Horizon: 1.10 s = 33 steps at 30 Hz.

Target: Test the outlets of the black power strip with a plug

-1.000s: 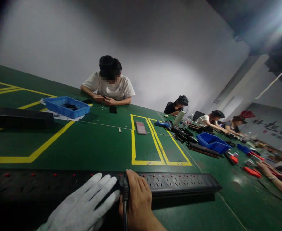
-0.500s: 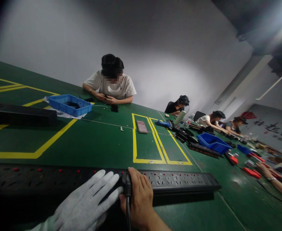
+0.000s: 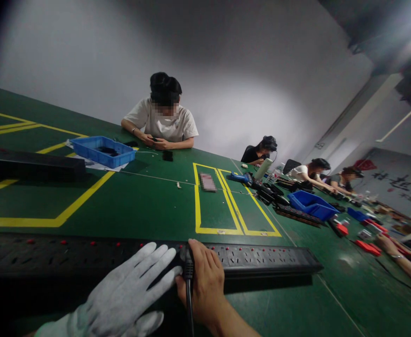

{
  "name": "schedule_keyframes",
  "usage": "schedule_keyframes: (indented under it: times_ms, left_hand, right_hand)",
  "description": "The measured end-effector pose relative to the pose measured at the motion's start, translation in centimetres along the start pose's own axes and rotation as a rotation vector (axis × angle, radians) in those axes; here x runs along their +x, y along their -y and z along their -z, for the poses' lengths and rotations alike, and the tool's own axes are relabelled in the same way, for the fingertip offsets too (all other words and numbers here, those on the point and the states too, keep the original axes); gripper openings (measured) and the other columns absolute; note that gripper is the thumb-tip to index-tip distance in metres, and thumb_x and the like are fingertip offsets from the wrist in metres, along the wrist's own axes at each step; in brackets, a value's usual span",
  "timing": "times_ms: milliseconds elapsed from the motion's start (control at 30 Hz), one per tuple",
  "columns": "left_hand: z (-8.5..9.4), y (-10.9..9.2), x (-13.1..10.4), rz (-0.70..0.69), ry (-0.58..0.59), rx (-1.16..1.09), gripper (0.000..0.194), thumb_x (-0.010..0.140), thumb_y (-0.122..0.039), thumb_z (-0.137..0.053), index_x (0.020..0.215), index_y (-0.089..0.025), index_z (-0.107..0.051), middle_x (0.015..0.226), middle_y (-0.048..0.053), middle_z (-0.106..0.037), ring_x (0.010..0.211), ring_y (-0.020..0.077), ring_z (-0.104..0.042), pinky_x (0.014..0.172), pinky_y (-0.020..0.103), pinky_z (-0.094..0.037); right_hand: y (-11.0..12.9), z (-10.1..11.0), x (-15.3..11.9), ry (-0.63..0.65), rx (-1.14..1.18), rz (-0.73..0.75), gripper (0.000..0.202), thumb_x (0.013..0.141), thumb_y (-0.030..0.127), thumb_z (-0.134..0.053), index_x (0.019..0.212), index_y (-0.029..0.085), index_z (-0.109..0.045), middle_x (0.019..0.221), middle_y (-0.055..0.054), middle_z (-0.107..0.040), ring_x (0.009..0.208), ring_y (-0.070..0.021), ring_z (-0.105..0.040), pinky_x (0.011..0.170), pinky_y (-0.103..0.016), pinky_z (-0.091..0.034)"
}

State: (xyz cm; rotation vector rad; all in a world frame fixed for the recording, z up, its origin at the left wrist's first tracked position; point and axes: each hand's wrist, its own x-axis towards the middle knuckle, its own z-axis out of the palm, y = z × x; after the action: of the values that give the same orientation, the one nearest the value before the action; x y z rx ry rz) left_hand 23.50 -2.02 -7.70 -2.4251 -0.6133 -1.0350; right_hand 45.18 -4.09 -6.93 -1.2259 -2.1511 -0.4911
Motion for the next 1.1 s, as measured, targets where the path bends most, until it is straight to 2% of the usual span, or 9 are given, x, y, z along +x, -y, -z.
schedule_keyframes:
  times_ms: [67,133,300,400,533,633,800,1033,1100]
  left_hand:
    - [0.0,0.1,0.0,-0.012,-0.054,0.000,0.051,0.091,-0.057,-0.044,0.119,-0.018,-0.060,0.123,0.012,-0.062,0.123,0.0293,-0.049,0.110,0.048,-0.026]
    - [0.1,0.1,0.0,-0.023,-0.057,0.017,0.052,0.091,-0.057,-0.044,0.119,-0.017,-0.060,0.123,0.012,-0.062,0.125,0.0293,-0.048,0.111,0.048,-0.025]
    - [0.7,0.4,-0.2,-0.050,-0.019,0.017,0.065,0.091,-0.067,-0.038,0.128,-0.016,-0.055,0.130,0.015,-0.058,0.129,0.0328,-0.044,0.109,0.052,-0.029]
    - [1.1,0.6,-0.2,-0.095,0.051,0.037,0.074,0.090,-0.071,-0.036,0.135,-0.014,-0.050,0.131,0.017,-0.057,0.130,0.0339,-0.044,0.109,0.052,-0.030]
    - [1.1,0.5,-0.3,-0.083,0.010,0.026,0.075,0.090,-0.071,-0.032,0.133,-0.012,-0.051,0.131,0.019,-0.056,0.131,0.0351,-0.043,0.110,0.053,-0.026]
    - [0.7,0.4,-0.5,-0.069,0.035,0.020,0.075,0.090,-0.071,-0.033,0.136,-0.014,-0.049,0.134,0.018,-0.054,0.133,0.0350,-0.040,0.111,0.054,-0.026]
    - [0.1,0.5,-0.8,-0.099,-0.020,-0.012,0.081,0.089,-0.074,-0.027,0.134,-0.010,-0.050,0.132,0.021,-0.054,0.131,0.0371,-0.042,0.109,0.056,-0.027]
    - [0.6,0.4,-0.6,-0.055,-0.002,-0.003,0.078,0.087,-0.075,-0.033,0.132,-0.015,-0.052,0.134,0.017,-0.055,0.132,0.0330,-0.041,0.110,0.052,-0.029]
    - [0.6,0.4,-0.6,-0.063,-0.028,0.002,0.077,0.087,-0.075,-0.033,0.130,-0.014,-0.054,0.133,0.017,-0.055,0.131,0.0332,-0.042,0.110,0.052,-0.030]
  right_hand:
    - [0.0,0.0,0.0,0.007,0.001,-0.004,0.055,0.092,0.036,-0.042,0.142,0.013,-0.036,0.122,-0.014,-0.063,0.107,-0.0265,-0.063,0.093,-0.042,-0.050]
    - [0.0,0.0,0.0,0.008,-0.001,-0.010,0.056,0.092,0.036,-0.043,0.142,0.013,-0.036,0.123,-0.014,-0.062,0.108,-0.0265,-0.063,0.093,-0.042,-0.050]
    - [0.0,-0.1,0.0,-0.003,0.005,-0.008,0.057,0.091,0.035,-0.043,0.142,0.012,-0.035,0.123,-0.014,-0.063,0.108,-0.0267,-0.063,0.093,-0.043,-0.050]
    - [0.1,-0.1,0.1,0.004,0.000,-0.001,0.057,0.090,0.035,-0.044,0.142,0.012,-0.035,0.123,-0.014,-0.063,0.108,-0.0270,-0.063,0.093,-0.042,-0.050]
    - [0.1,-0.1,0.0,0.006,-0.005,-0.009,0.058,0.089,0.034,-0.045,0.142,0.012,-0.036,0.122,-0.014,-0.063,0.107,-0.0273,-0.063,0.093,-0.043,-0.050]
    - [0.1,0.0,0.0,0.010,0.004,-0.020,0.058,0.088,0.034,-0.045,0.142,0.013,-0.036,0.122,-0.014,-0.063,0.107,-0.0271,-0.064,0.094,-0.043,-0.050]
    - [0.1,0.1,0.1,0.003,0.016,-0.011,0.059,0.087,0.035,-0.046,0.141,0.013,-0.036,0.123,-0.014,-0.062,0.108,-0.0271,-0.063,0.093,-0.042,-0.050]
    - [0.3,0.2,0.2,-0.001,0.003,-0.005,0.058,0.089,0.035,-0.044,0.142,0.013,-0.036,0.122,-0.014,-0.063,0.107,-0.0272,-0.064,0.091,-0.042,-0.052]
    - [0.3,0.2,0.2,-0.009,0.003,-0.005,0.057,0.090,0.036,-0.043,0.142,0.013,-0.036,0.122,-0.014,-0.063,0.107,-0.0273,-0.064,0.091,-0.042,-0.052]
